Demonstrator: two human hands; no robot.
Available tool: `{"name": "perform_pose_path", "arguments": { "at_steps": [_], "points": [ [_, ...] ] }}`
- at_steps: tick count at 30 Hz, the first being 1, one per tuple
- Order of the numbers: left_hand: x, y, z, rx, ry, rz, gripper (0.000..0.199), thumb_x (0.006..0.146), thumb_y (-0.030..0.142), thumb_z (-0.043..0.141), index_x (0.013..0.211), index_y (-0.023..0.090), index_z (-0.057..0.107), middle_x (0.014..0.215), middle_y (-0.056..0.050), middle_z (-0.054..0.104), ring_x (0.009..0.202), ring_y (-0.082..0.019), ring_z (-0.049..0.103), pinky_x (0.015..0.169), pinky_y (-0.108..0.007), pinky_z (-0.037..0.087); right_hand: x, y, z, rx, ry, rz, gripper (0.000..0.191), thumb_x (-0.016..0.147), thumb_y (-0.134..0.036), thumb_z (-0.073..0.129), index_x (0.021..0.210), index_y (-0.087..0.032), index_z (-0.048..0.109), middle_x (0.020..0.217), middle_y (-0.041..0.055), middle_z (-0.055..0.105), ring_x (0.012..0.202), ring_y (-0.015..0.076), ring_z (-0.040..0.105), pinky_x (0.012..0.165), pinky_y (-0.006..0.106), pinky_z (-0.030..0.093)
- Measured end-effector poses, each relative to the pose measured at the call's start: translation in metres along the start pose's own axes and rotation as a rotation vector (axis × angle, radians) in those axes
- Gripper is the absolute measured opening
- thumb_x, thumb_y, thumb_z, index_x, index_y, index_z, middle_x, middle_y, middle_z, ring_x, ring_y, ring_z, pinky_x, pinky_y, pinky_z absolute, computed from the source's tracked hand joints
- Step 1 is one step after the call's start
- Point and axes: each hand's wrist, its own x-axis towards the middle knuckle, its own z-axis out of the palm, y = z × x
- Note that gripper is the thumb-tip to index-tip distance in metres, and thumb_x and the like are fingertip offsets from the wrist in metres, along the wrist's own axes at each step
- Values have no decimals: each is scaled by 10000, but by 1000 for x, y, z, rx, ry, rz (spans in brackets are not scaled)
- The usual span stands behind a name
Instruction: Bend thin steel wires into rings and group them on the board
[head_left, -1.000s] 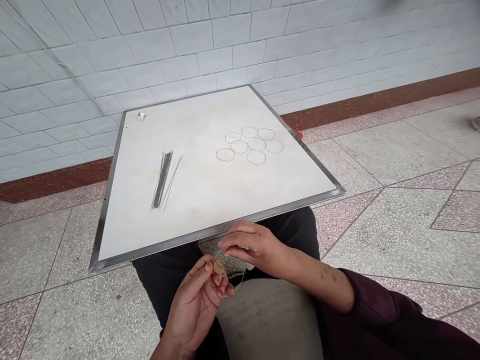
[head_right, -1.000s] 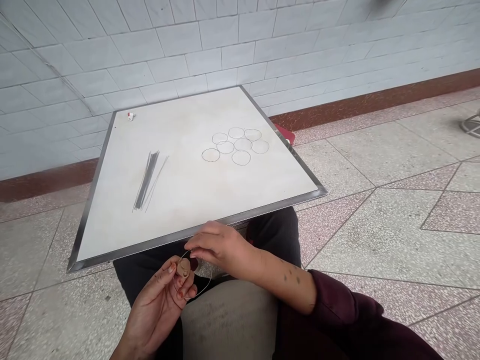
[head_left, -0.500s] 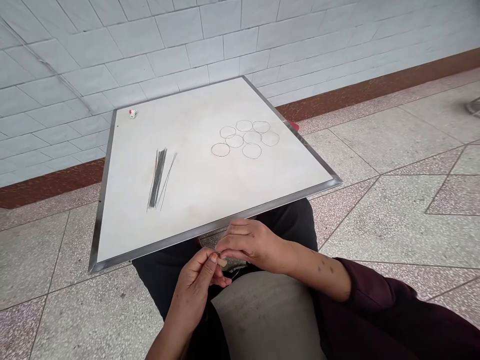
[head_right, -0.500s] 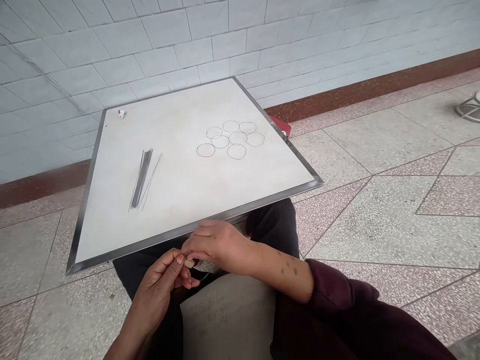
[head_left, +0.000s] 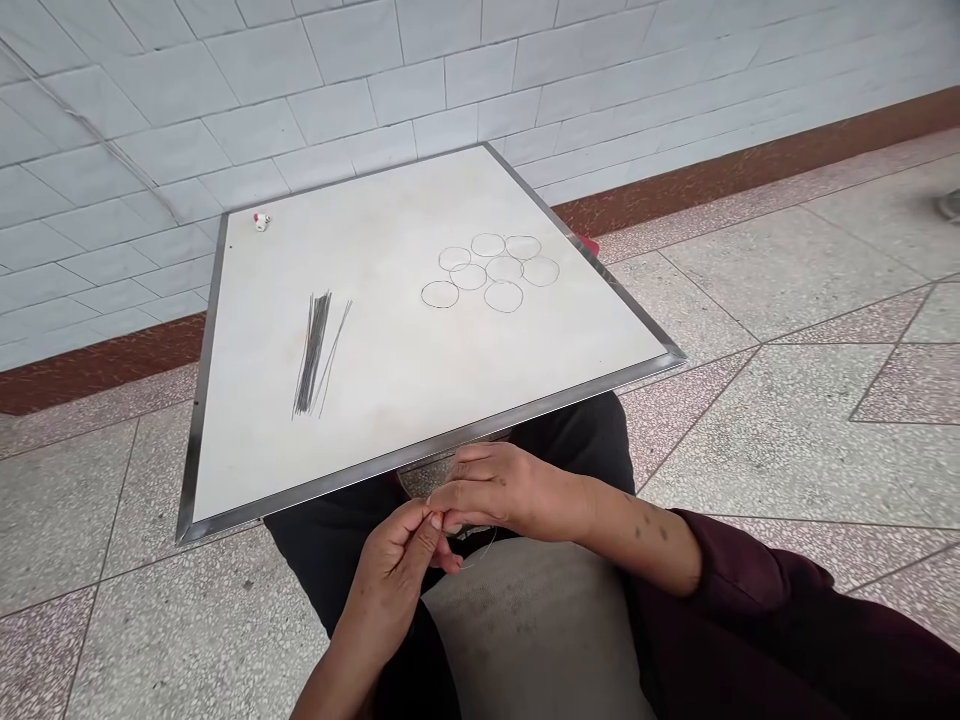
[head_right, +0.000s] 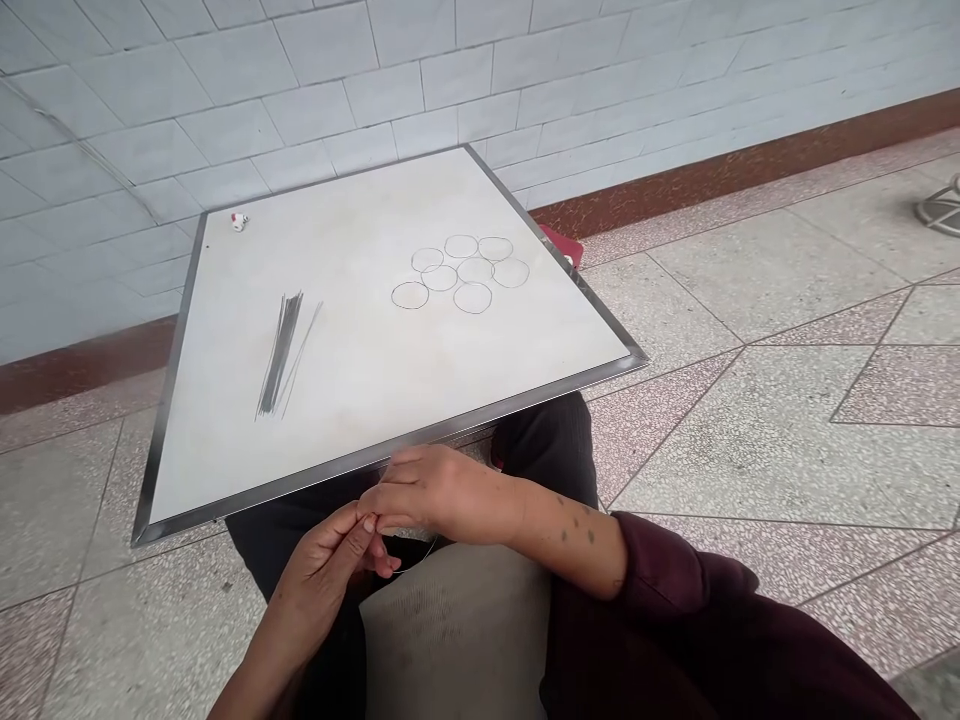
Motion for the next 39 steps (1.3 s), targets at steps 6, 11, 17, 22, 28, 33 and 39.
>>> {"name": "perform_pose_path", "arguments": {
  "at_steps": [6, 11, 17, 22, 28, 33, 39],
  "points": [
    [-1, -2, 2, -29, -6, 37, 301, 860, 480, 655, 783, 191, 687, 618, 24, 589, 569, -157, 587, 711, -391, 586, 2, 2, -3, 173, 38, 11, 161, 967, -253, 619, 1085, -145, 640, 938, 38, 740, 825, 127, 635, 778, 243, 545],
    [-1, -1, 2, -95, 31, 28, 311, 852, 484, 672, 741, 194, 682, 577, 41, 571, 534, -135, 571, 708, -382, 586, 3, 2, -6, 256, 22, 106, 144, 978, -278, 600, 1035, -164, 666, 929, 51, 715, 870, 132, 641, 833, 256, 532],
    [-3, -6, 0, -174, 5, 15, 305, 875, 451, 666, 714, 192, 667, 604, 42, 569, 523, -113, 560, 697, -346, 566, 2, 1, -2, 294, -13, 158, 115, 988, -226, 575, 984, -158, 667, 927, 57, 662, 869, 128, 625, 783, 222, 522],
    [-3, -6, 0, -227, -64, -26, 302, 917, 439, 620, 771, 185, 695, 643, 26, 585, 581, -128, 598, 782, -380, 558, 1, 2, -2, 260, -65, 150, 84, 982, -202, 568, 963, -162, 638, 908, 48, 647, 857, 137, 604, 757, 236, 509],
    [0, -7, -1, -331, -93, -81, 211, 869, 405, 696, 864, 196, 722, 690, 13, 622, 633, -139, 614, 792, -396, 563, 1, 5, -4, 226, -122, 121, 105, 999, -220, 545, 986, -166, 634, 911, 45, 648, 871, 139, 599, 765, 244, 502],
    [2, -10, -4, -267, -106, -74, 195, 883, 378, 684, 849, 189, 721, 716, 6, 637, 660, -145, 638, 820, -405, 565, 2, 5, -6, 166, -136, 122, 136, 1007, -245, 537, 988, -172, 651, 888, 39, 653, 833, 136, 600, 751, 249, 504],
    [2, -12, -7, -208, -119, -80, 186, 895, 373, 665, 874, 198, 725, 744, -5, 666, 707, -174, 681, 808, -387, 564, 1, 7, -4, 178, -130, 148, 122, 992, -250, 575, 1000, -169, 667, 886, 34, 652, 840, 129, 609, 758, 238, 507]
  ]
}}
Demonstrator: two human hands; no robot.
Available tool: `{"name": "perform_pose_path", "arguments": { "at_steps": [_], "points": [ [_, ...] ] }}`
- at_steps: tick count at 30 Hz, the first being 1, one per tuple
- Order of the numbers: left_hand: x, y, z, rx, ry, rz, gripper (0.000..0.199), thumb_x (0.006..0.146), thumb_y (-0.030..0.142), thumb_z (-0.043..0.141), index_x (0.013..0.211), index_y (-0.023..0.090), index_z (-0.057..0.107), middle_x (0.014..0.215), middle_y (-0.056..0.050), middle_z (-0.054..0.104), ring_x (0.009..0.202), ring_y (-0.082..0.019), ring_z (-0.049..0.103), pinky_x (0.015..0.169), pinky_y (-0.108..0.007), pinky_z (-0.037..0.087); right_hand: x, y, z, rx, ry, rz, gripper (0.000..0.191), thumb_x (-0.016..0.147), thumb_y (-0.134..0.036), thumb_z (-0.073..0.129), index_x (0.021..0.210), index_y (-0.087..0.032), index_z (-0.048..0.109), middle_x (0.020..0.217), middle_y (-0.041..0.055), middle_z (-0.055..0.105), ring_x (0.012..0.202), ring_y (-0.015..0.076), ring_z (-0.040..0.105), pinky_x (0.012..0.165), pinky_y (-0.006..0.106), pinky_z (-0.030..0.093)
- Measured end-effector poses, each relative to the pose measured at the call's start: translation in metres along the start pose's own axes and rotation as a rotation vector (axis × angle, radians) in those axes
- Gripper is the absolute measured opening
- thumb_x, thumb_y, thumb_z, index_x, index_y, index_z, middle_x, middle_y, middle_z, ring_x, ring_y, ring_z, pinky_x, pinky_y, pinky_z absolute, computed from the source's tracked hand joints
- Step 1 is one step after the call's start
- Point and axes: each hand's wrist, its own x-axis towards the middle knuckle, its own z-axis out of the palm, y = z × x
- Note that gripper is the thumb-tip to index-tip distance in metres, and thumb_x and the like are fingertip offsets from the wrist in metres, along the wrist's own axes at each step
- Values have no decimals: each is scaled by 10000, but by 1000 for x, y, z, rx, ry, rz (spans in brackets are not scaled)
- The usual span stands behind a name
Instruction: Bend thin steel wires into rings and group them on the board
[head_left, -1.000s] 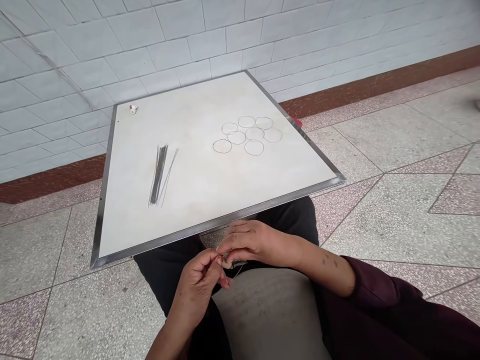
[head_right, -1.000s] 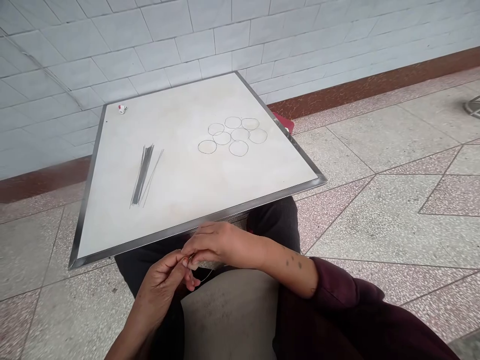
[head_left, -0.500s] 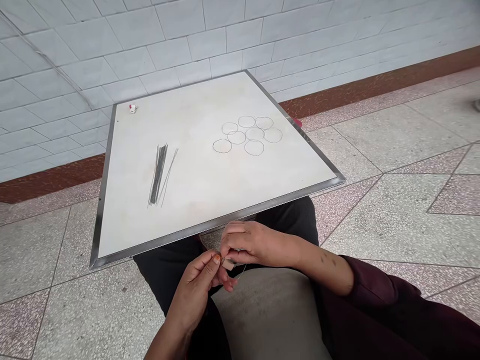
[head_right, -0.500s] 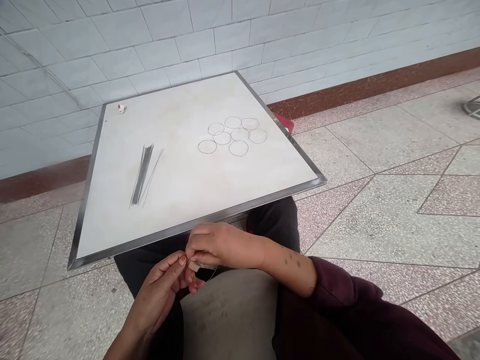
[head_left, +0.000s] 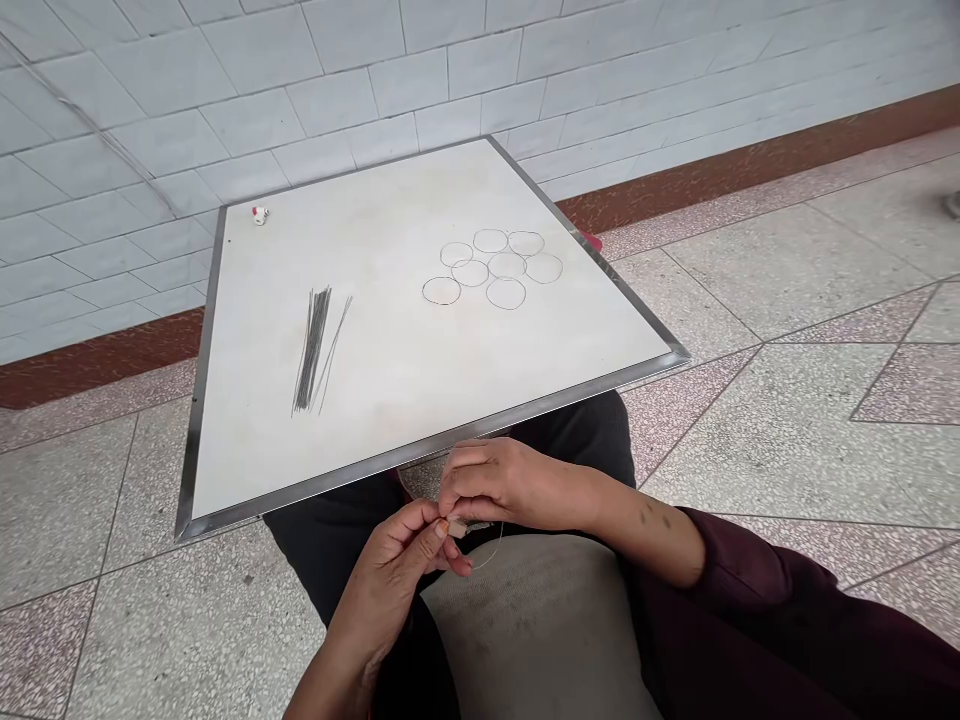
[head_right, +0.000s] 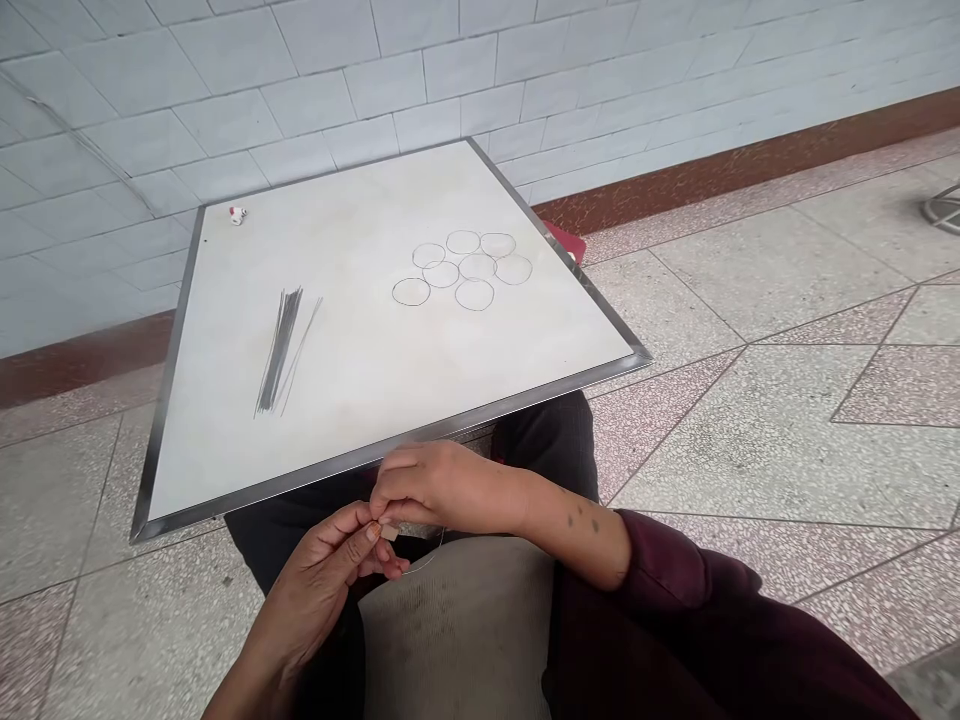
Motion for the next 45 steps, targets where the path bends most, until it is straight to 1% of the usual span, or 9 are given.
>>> {"name": "perform_pose_path", "arguments": {
  "at_steps": [6, 19, 25, 30, 32, 34, 37, 40, 45],
  "points": [
    [0, 5, 4, 100, 12, -14, 237, 890, 414, 655, 863, 195, 742, 721, -16, 675, 698, -190, 683, 757, -376, 576, -1, -1, -3, -55, -55, -43, 133, 1005, -210, 543, 1008, -162, 667, 910, 39, 642, 856, 132, 583, 745, 237, 490],
    [-3, 5, 2, 60, -10, -28, 234, 869, 412, 687, 867, 189, 757, 765, -32, 699, 729, -211, 708, 738, -378, 587, 0, -6, -9, -118, -86, -100, 146, 1015, -198, 513, 980, -161, 650, 901, 33, 623, 826, 129, 546, 724, 245, 483],
    [-3, 5, 3, 58, 7, -32, 229, 859, 408, 699, 835, 188, 760, 743, -38, 698, 709, -218, 711, 727, -386, 588, 1, -9, -10, -97, -112, -86, 175, 1024, -205, 491, 990, -157, 656, 911, 42, 646, 834, 144, 556, 744, 265, 496],
    [-2, 3, 5, 6, 77, -9, 208, 823, 394, 742, 789, 189, 755, 706, -26, 684, 675, -205, 707, 663, -335, 578, 2, -10, -9, 10, -53, -6, 137, 994, -250, 570, 1056, -161, 653, 954, 51, 654, 888, 142, 602, 797, 262, 517],
    [-2, 2, 7, -72, 134, 3, 214, 808, 398, 756, 764, 189, 748, 686, -17, 672, 646, -184, 687, 630, -311, 571, 1, -12, -7, 77, -24, 66, 314, 922, -356, 680, 1159, -160, 614, 1052, 70, 644, 966, 159, 616, 840, 272, 528],
    [-1, 2, 11, -159, 188, 18, 208, 784, 393, 777, 761, 188, 751, 710, -17, 673, 659, -173, 669, 615, -300, 570, -1, -13, -4, 80, 0, 134, 633, 781, -490, 794, 1262, -159, 550, 1166, 105, 610, 1064, 206, 603, 897, 320, 536],
    [2, 2, 17, -270, 240, 51, 162, 756, 332, 806, 754, 180, 752, 800, -20, 683, 763, -171, 668, 710, -305, 583, -1, -15, 2, -20, 32, 165, 920, 601, -589, 872, 1311, -144, 491, 1251, 146, 570, 1175, 281, 550, 1002, 421, 498],
    [5, 1, 21, -378, 263, 71, 127, 755, 283, 810, 760, 175, 743, 822, -9, 689, 785, -147, 669, 817, -295, 565, 0, -16, 5, -86, -2, 122, 889, 605, -554, 882, 1287, -139, 491, 1224, 142, 583, 1176, 289, 538, 1045, 459, 457],
    [5, 0, 23, -443, 270, 50, 163, 737, 286, 823, 741, 169, 710, 783, 10, 663, 616, -97, 614, 651, -243, 545, 3, -16, 2, -43, -67, 112, 694, 689, -404, 870, 1235, -160, 517, 1167, 118, 604, 1091, 245, 565, 970, 395, 486]
  ]
}}
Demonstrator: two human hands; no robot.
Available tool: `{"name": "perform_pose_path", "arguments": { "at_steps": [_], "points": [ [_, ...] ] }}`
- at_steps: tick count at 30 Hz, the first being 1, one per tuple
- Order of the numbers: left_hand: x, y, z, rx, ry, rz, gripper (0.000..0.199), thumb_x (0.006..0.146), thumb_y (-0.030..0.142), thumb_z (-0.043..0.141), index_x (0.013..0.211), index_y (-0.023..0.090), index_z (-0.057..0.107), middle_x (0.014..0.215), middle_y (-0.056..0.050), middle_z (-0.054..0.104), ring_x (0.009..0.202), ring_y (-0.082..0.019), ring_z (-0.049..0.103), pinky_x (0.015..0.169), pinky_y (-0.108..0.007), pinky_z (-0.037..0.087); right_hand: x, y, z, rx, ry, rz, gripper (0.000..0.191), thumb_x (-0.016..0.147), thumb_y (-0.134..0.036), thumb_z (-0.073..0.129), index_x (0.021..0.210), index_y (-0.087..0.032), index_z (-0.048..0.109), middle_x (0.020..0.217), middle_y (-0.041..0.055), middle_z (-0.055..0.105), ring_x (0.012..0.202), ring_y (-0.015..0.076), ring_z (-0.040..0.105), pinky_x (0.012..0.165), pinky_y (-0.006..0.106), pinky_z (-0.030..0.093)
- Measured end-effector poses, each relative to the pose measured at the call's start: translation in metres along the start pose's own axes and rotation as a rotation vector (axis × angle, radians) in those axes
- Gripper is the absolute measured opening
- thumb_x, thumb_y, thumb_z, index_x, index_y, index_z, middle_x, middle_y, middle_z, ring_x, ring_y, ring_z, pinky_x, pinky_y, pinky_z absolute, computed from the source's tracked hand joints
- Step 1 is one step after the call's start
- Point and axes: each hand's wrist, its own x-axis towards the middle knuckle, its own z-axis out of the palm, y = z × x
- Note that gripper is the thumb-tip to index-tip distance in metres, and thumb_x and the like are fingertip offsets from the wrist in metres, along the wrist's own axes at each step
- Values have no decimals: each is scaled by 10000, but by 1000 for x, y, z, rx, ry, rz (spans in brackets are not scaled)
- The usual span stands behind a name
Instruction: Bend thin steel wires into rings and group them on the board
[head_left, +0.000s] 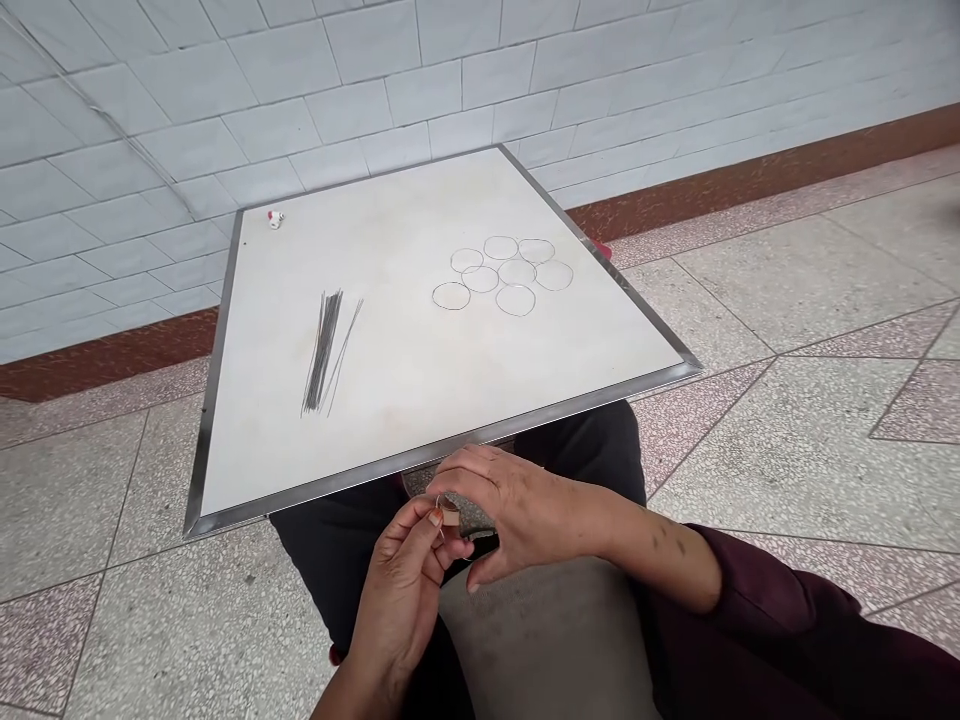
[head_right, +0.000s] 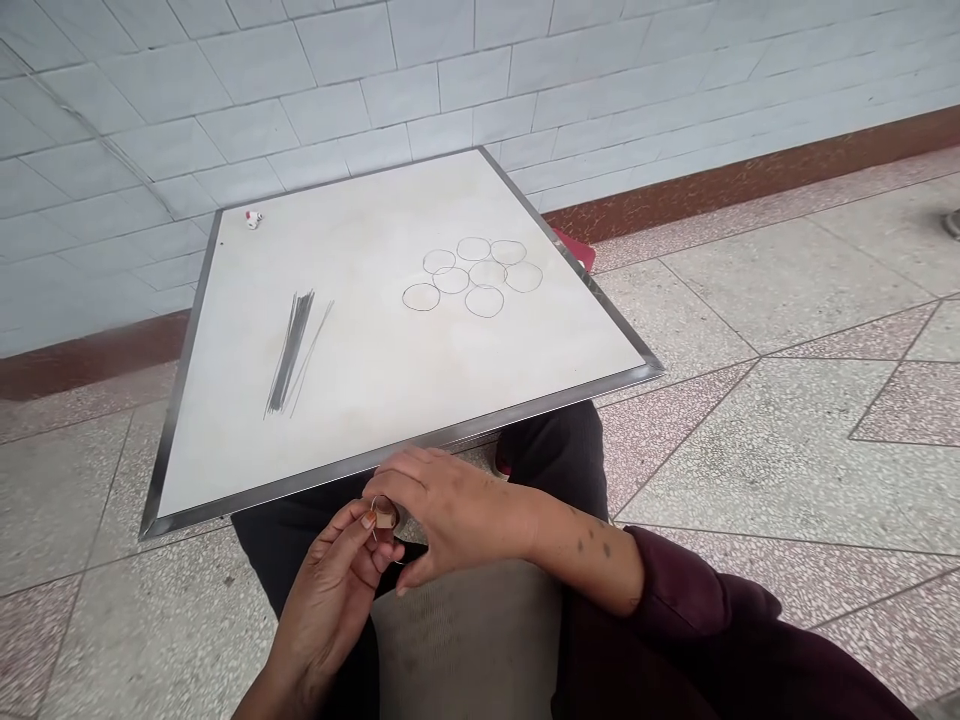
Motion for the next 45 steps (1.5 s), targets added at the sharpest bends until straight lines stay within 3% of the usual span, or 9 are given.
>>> {"name": "perform_pose_path", "arguments": {
  "at_steps": [9, 16, 22, 27, 29, 32, 36, 39, 45],
  "points": [
    [-2, 1, 5, -20, 37, 10, 213, 695, 284, 840, 733, 169, 665, 705, 38, 561, 563, -70, 468, 529, -211, 479, -2, 2, 0, 27, -60, 7, 814, 680, -374, 868, 1339, -149, 447, 1240, 148, 564, 1151, 259, 547, 994, 399, 482],
    [-2, 3, 1, -17, 31, -9, 217, 699, 279, 841, 740, 169, 658, 704, 52, 528, 509, -36, 356, 466, -175, 369, -4, 6, 2, 34, -49, -13, 790, 701, -358, 849, 1342, -126, 450, 1231, 160, 566, 1120, 253, 559, 973, 389, 502],
    [-3, 5, 0, 9, 42, -21, 206, 693, 270, 838, 731, 166, 664, 713, 45, 528, 505, -34, 338, 467, -175, 365, -4, 7, 4, 31, -59, -6, 771, 728, -400, 834, 1356, -150, 462, 1241, 154, 563, 1120, 255, 562, 972, 397, 494],
    [-3, 5, -2, 23, 60, 9, 194, 697, 280, 835, 756, 163, 693, 812, 16, 560, 530, -36, 353, 472, -172, 386, -9, 14, 3, 214, -66, 88, 1022, 654, -457, 880, 1474, -194, 330, 1322, 148, 513, 1166, 254, 548, 984, 387, 486],
    [-3, 5, -2, 30, 58, 30, 189, 701, 288, 832, 754, 162, 700, 855, 5, 567, 550, -40, 371, 488, -177, 409, -10, 17, 1, 342, -24, 160, 865, 728, -469, 830, 1426, -201, 394, 1279, 121, 539, 1096, 216, 577, 927, 351, 507],
    [-4, 4, -3, 37, 43, 42, 181, 712, 295, 826, 752, 164, 707, 871, 0, 559, 575, -49, 392, 518, -184, 442, -8, 20, 1, 489, 74, 294, 320, 949, -442, 592, 1109, -164, 598, 992, 50, 624, 860, 144, 601, 770, 281, 509],
    [-5, 4, -2, 72, 14, 47, 151, 750, 297, 802, 762, 172, 717, 900, -1, 549, 583, -51, 398, 530, -189, 458, -2, 20, 5, 756, 95, 440, 329, 968, -466, 549, 879, -156, 608, 777, -10, 600, 703, 106, 587, 698, 247, 496],
    [-5, 5, -2, 102, -4, 63, 137, 777, 306, 781, 762, 184, 720, 932, 0, 548, 587, -54, 406, 543, -201, 476, -1, 20, 6, 889, 56, 511, 354, 937, -507, 585, 904, -155, 615, 756, -19, 593, 685, 101, 588, 694, 243, 506],
    [-4, 5, -1, 150, -37, 50, 136, 789, 315, 765, 767, 186, 728, 929, -8, 541, 605, -67, 436, 566, -226, 504, -2, 20, 6, 965, 6, 498, 304, 929, -461, 617, 927, -158, 590, 705, -51, 540, 593, 67, 519, 592, 192, 461]
  ]
}}
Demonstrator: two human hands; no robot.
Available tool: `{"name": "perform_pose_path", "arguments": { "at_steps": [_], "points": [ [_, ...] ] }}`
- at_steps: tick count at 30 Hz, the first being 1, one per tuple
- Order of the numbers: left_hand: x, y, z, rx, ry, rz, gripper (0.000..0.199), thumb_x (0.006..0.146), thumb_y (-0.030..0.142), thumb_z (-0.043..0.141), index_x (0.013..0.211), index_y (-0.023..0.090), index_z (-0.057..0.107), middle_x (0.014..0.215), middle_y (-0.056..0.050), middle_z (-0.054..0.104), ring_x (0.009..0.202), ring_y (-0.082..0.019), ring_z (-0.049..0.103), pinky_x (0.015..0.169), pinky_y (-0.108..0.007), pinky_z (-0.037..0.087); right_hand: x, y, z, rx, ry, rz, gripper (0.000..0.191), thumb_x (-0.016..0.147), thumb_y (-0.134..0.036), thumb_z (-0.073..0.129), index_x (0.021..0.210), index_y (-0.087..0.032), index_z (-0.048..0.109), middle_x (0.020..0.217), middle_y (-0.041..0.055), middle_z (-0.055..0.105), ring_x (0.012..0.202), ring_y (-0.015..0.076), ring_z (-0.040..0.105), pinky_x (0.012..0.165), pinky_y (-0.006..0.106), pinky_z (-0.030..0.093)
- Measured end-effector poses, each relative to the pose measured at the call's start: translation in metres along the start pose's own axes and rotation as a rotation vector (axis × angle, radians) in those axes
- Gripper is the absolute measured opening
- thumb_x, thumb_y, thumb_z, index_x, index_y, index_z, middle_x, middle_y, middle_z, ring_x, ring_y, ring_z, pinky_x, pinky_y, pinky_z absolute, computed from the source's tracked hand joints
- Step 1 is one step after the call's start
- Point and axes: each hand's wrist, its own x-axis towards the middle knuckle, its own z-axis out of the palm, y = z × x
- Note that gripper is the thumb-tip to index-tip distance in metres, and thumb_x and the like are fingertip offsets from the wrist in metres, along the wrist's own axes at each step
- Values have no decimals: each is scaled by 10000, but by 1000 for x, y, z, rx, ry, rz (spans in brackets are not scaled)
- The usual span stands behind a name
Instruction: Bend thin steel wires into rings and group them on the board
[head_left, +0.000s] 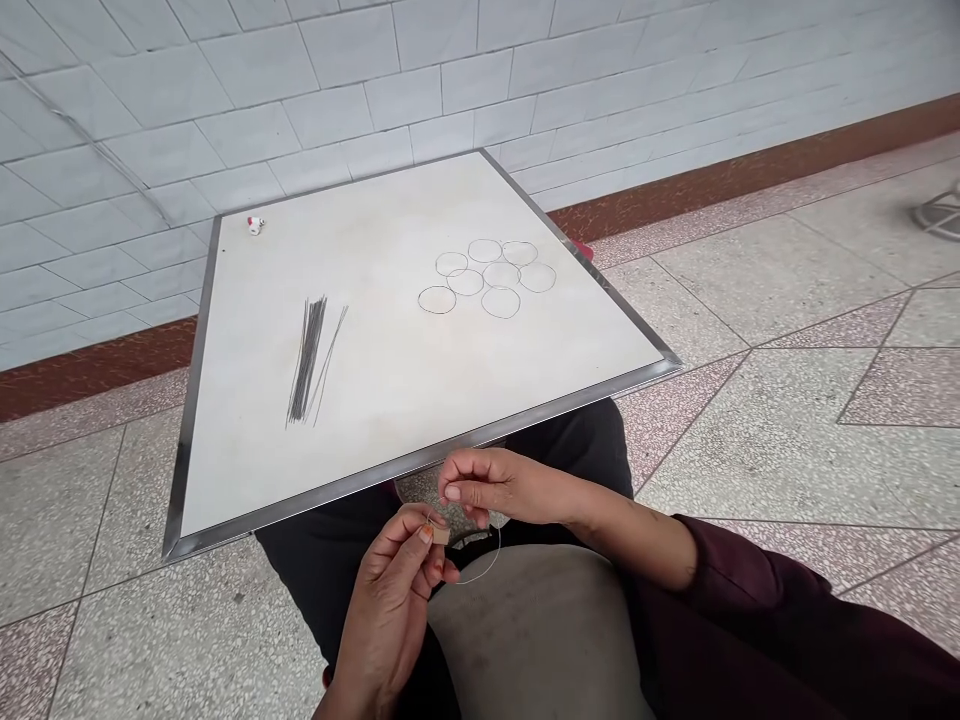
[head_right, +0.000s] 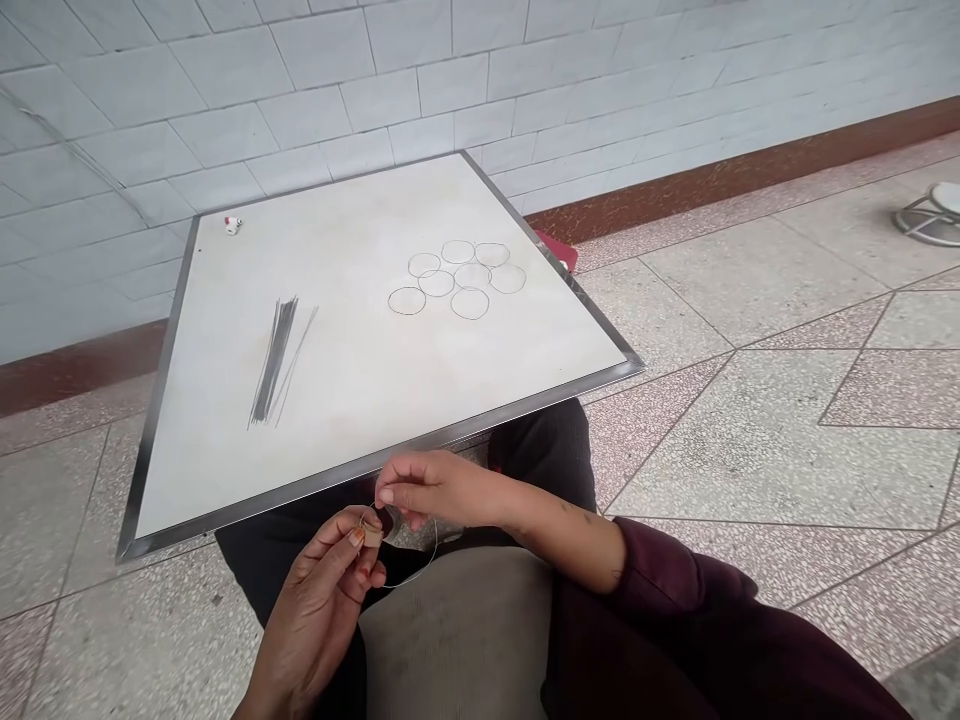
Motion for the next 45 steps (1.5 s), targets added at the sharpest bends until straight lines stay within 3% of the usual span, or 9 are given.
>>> {"name": "perform_pose_path", "arguments": {
  "at_steps": [5, 11, 15, 18, 23, 28, 31, 36, 45],
  "points": [
    [1, -1, -1, 5, -31, -33, 125, 805, 303, 743, 766, 185, 731, 937, -6, 540, 582, -57, 411, 555, -225, 501, 1, 5, -3, -64, 2, -106, 233, 937, -385, 615, 980, -156, 613, 728, -48, 541, 562, 51, 433, 535, 171, 378],
    [3, 0, -2, 34, -116, -75, 127, 822, 279, 706, 752, 178, 738, 899, 10, 522, 519, -33, 359, 558, -237, 509, -2, 2, -9, -157, -29, -187, 130, 941, -267, 591, 947, -151, 648, 747, -30, 564, 635, 71, 449, 598, 192, 367],
    [4, 1, -2, 51, -154, -88, 151, 832, 281, 697, 736, 170, 733, 879, 14, 530, 487, -23, 348, 547, -242, 514, -1, 2, -11, -175, -31, -187, 157, 946, -293, 596, 921, -149, 653, 743, -28, 555, 648, 77, 446, 606, 200, 362],
    [5, 0, -1, -10, -101, -76, 114, 816, 280, 725, 775, 174, 734, 913, 13, 561, 491, -19, 365, 559, -234, 526, 2, 5, -10, -97, -1, -163, 257, 958, -403, 594, 967, -149, 633, 745, -30, 538, 634, 78, 448, 606, 210, 378],
    [7, -2, 2, -238, 111, -46, 167, 695, 258, 850, 732, 177, 709, 932, 8, 620, 576, -41, 485, 651, -230, 567, 3, 8, -8, 99, 24, -108, 489, 966, -625, 472, 1082, -158, 563, 866, 8, 553, 722, 105, 529, 674, 250, 461],
    [8, -3, 0, -375, 225, 43, 213, 641, 207, 886, 727, 176, 693, 935, 4, 626, 660, -68, 542, 729, -254, 579, 1, 12, -5, 162, -87, -7, 433, 880, -560, 669, 993, -152, 579, 804, -16, 569, 687, 83, 550, 634, 211, 469],
    [8, -5, -4, -385, 209, 84, 180, 688, 217, 856, 751, 186, 690, 950, 0, 616, 697, -84, 548, 717, -243, 563, 2, 16, -4, 279, -106, 18, 396, 801, -444, 798, 967, -148, 595, 782, -34, 589, 638, 66, 571, 628, 209, 494],
    [6, -8, -7, -324, 169, 120, 128, 747, 226, 816, 754, 178, 698, 966, -9, 605, 699, -77, 518, 696, -205, 522, 5, 19, -5, 367, -81, -19, 315, 779, -339, 831, 854, -136, 602, 721, -49, 593, 593, 54, 579, 573, 176, 472],
    [8, -7, -5, -354, 166, 128, 132, 737, 228, 832, 755, 181, 710, 948, -6, 647, 704, -75, 568, 765, -226, 538, 6, 15, -5, 321, 14, -39, 335, 785, -378, 817, 876, -137, 603, 717, -51, 586, 576, 48, 538, 573, 182, 447]
  ]
}}
